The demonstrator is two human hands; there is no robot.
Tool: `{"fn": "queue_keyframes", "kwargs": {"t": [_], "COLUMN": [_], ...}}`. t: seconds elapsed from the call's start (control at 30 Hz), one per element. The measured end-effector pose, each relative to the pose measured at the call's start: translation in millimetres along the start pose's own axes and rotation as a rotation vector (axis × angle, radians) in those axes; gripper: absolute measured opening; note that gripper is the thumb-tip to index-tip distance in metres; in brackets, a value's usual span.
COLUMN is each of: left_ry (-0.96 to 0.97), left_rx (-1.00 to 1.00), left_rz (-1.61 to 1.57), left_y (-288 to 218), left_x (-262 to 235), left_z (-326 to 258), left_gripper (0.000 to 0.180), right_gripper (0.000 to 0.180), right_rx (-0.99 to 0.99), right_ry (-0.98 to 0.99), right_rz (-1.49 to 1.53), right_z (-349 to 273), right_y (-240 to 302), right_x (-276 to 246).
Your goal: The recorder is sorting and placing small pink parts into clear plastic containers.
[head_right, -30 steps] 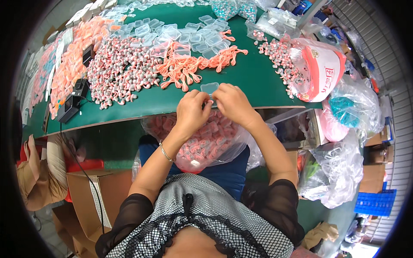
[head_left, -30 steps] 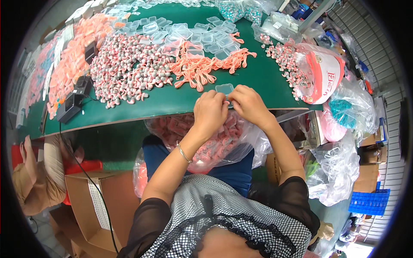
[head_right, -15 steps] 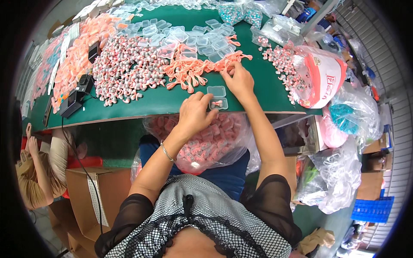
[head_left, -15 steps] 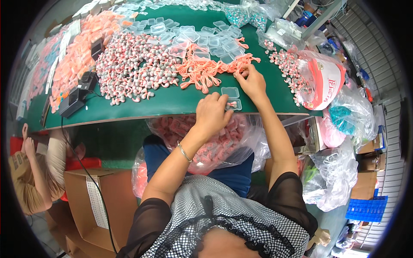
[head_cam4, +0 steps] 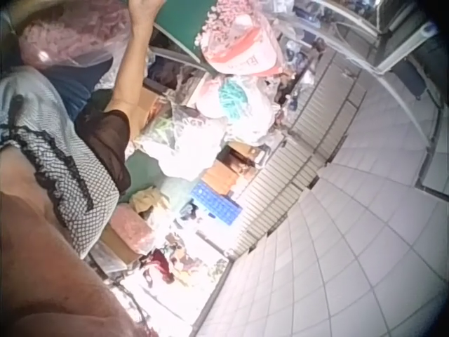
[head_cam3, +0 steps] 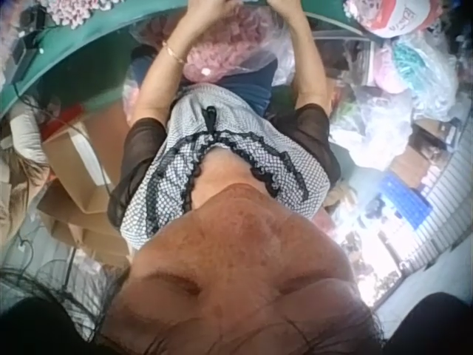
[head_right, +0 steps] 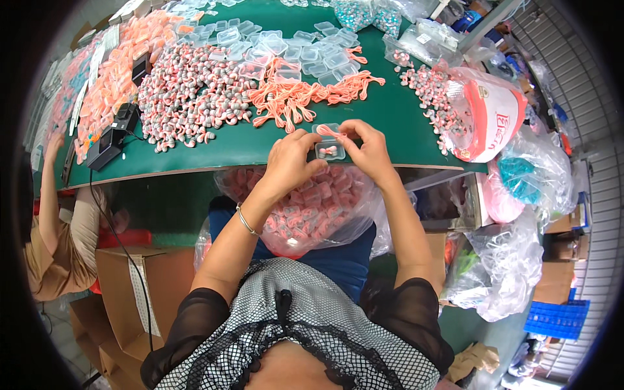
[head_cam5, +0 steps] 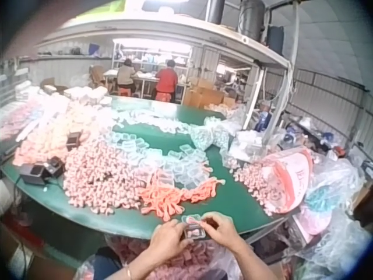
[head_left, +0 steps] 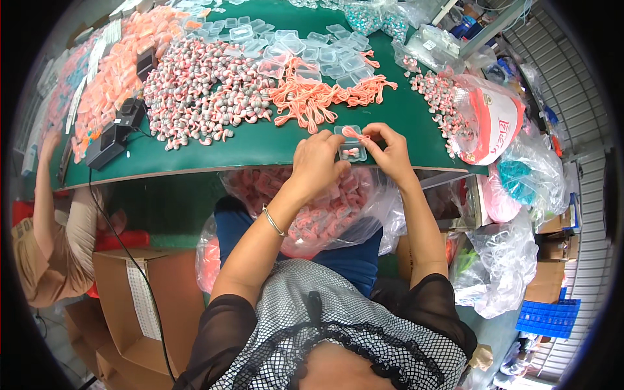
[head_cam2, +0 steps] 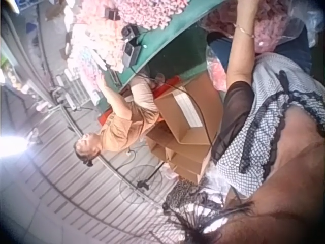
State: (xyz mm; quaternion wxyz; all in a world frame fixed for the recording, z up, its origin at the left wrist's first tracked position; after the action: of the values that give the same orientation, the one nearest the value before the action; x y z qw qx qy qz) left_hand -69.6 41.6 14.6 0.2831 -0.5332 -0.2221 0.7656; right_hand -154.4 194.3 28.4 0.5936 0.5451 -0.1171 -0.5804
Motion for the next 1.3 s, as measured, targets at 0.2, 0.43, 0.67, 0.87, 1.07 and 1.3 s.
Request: {"fn": "queue_keyframes", "kwargs": {"t": [0.2,0.43,0.67,0.87,1.07,1.3], "left_ry": [0.019,0.032,0.031,0.014,-0.034,-0.114], "left_rx": [-0.035,-0.025,0.027,0.061,0.012,0.069], "left_rz": [-0.058,-0.072,0.002,-0.003,-0.095,-0.094], "left_y": [1.4,2.2,-3.9,-1.8,-2.6,3.7], "left_x": [0.1,-2.4,-3.7,-1.3,-4.3,-2.1], "left_z": [3.2,2.8,1.4,-0.3,-3.3,-8.1], "left_gripper": [0.045,0.044,0.037,0.045,0.06,0.046], "right_gripper": [0.011,0.011,0.019,0.024,0.017,0.017], "right_rx": [-0.292,-0.403,-0.184,-0.079,-0.196,-0.368], "right_ry": [0.114,0.159,0.181,0.167,0.034,-0.118], "right_rz": [-0.266,-0.352,-0.211,-0.278,-0.267,-0.339], "right_z": [-6.2,-11.9,9.3,18.2,1.2,-32.0], "right_y": [12.2,23.5,4.7,-5.8,17.5,29.3], "right_x": [6.3,9.2,0.5,7.9,1.1,10.0]}}
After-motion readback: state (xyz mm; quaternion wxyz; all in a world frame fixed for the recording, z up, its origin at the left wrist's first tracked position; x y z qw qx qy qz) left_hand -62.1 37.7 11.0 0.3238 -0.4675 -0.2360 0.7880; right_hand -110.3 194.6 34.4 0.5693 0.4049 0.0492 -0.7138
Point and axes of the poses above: each hand's wrist, its own z-axis towards the middle knuckle, its own x-axis out of the palm, y = z × x, the point moved 6 cm from there along z, towards the middle knuckle
